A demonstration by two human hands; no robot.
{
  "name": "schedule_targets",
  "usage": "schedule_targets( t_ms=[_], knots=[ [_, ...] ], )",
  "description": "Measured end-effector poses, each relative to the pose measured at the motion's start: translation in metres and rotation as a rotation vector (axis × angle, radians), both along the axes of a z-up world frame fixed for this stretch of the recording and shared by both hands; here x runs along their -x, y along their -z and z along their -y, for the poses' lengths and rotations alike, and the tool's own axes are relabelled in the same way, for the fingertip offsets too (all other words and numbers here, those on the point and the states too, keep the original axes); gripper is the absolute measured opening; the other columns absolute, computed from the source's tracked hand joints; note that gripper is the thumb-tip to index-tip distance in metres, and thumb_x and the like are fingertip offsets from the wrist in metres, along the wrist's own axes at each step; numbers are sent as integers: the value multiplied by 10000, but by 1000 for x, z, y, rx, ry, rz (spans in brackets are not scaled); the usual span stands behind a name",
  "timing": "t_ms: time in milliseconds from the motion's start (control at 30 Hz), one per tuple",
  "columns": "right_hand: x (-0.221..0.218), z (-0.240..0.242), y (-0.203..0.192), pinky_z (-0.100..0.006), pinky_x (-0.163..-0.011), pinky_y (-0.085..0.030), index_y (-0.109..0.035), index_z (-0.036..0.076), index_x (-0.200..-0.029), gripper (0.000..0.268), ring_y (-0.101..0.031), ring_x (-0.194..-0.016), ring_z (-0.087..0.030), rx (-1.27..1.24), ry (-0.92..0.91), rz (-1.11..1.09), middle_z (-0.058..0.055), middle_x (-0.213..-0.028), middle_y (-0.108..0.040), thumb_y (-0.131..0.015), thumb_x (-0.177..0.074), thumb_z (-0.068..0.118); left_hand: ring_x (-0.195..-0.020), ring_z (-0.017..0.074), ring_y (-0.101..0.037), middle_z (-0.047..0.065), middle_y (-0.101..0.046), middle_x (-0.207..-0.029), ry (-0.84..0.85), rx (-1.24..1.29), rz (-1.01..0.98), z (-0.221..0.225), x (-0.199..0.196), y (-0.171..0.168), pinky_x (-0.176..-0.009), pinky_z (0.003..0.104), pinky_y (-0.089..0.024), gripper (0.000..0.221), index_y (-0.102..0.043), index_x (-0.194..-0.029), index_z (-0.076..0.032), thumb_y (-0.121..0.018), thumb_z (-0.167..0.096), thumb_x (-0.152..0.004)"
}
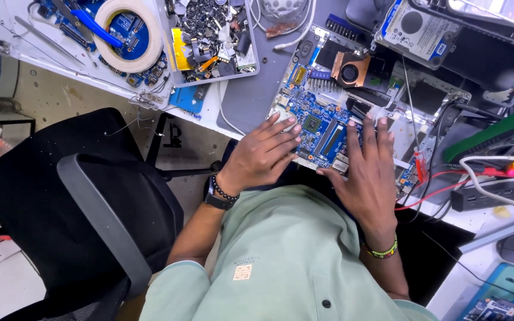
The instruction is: Repairing a laptop by connecting ribbon cables to the motherboard and inspecting the internal components.
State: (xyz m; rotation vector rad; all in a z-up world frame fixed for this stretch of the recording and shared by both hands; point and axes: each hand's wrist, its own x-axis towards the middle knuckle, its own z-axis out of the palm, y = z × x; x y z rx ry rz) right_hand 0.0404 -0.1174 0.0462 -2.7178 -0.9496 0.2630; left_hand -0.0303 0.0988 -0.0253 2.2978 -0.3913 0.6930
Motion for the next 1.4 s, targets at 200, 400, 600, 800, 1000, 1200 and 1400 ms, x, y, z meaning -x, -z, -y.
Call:
schedule_targets(
  t_ms=[200,400,600,800,1000,1200,1400],
  knots=[
    [-1,7,7,-599,-1153,-373,-555,-23,-1492,979,-408,-1440,-530,0,-7,56,-339,-1496,-513,-852,-740,529,-1218,354,-665,113,-747,-1178,-29,127,-15,-16,-13,-13,-1181,532,-396,347,-749,-1109,-58,-808,-324,-893],
    [-2,4,3,-563,-1077,-476,-591,21,-1468,942,-477,-1413,-497,56,-23,77,-294,-1461,-576,-864,-710,509,-1133,381,-694,157,-704,-1202,-288,163,-30,-19,-40,4,-1018,501,-544,370,-681,-1242,-8,-772,-208,-944],
    [-9,5,5,-526,-963,-557,-704,17,-1331,740,-564,-1331,-496,-32,-65,108,-272,-1378,-655,-881,-748,438,-1029,372,-725,161,-725,-1134,-384,169,-68,-12,-44,2,-914,471,-580,397,-698,-1256,-14,-793,-242,-945],
    [-12,1,1,-500,-929,-580,-734,84,-1295,617,-595,-1306,-463,-35,-89,91,-217,-1344,-690,-838,-803,442,-1019,371,-741,173,-749,-1112,-452,216,-100,-5,-43,-2,-880,453,-593,317,-728,-1221,-23,-770,-159,-938],
    [-6,1,-10,-501,-923,-587,-712,85,-1313,581,-592,-1315,-453,25,-108,60,-212,-1355,-683,-760,-866,453,-988,391,-753,228,-763,-1071,-475,182,-101,0,-39,-12,-873,449,-600,257,-756,-1145,14,-756,-86,-908],
    [1,3,-13,-467,-940,-591,-719,100,-1297,539,-604,-1327,-414,88,-128,79,-183,-1346,-696,-701,-918,483,-1032,372,-747,237,-766,-1066,-470,106,-98,0,-36,-16,-889,422,-609,223,-773,-1099,22,-746,-84,-904],
    [0,3,-7,-456,-932,-596,-727,100,-1280,527,-610,-1325,-407,76,-131,124,-180,-1328,-707,-683,-932,493,-1035,371,-747,255,-763,-1040,-443,103,-91,-3,-40,-22,-913,425,-602,206,-771,-1063,41,-746,-80,-899]
  ],
)
